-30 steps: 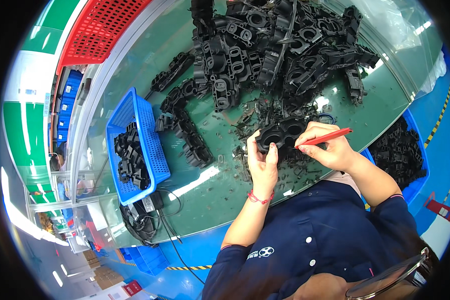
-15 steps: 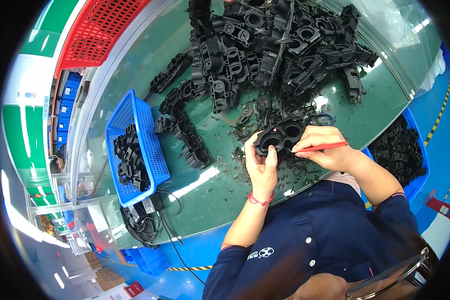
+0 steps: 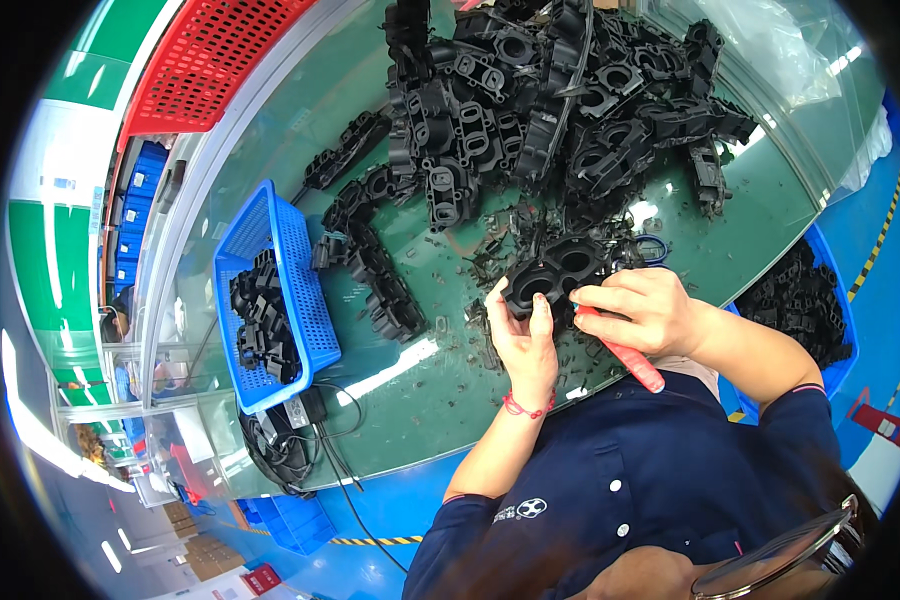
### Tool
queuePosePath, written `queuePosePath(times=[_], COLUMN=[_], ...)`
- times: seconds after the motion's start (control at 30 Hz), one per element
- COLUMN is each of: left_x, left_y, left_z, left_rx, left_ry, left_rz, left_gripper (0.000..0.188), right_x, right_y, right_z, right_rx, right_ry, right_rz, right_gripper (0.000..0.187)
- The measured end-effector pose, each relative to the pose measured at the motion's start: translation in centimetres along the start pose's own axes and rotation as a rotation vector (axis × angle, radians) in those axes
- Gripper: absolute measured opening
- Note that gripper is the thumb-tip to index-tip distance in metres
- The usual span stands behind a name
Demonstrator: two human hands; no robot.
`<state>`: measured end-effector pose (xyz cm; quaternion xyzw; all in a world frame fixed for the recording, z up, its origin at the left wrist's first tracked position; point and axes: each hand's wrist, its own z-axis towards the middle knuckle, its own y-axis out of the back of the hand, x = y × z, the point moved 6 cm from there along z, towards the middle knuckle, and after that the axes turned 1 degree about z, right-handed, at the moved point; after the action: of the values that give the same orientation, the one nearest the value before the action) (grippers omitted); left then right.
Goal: Using a deburring tool to remove excess plastic from molded black components.
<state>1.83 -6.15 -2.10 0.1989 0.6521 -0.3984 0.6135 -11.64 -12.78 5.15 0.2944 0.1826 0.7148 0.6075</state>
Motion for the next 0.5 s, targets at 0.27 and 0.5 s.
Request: queuePosePath(times=[0.27,0.5], left_x=[0.31,0.90], left_y=[-0.18,-0.73], left_z=[0.18,0.49], left_rx=[-0.107,-0.018], left_ry=[0.100,0.237], left_rz=[-0.026,-0.118], left_gripper=[0.037,0.025], right_x=[-0.52,-0.94], right_y=[-0.71,-0.83], right_z=[0.06,0.17], right_rx=[0.094,0.076], right_ry=[0.164,0.220], right_rz=[-0.074,-0.055], right_gripper=[0.017,0.018])
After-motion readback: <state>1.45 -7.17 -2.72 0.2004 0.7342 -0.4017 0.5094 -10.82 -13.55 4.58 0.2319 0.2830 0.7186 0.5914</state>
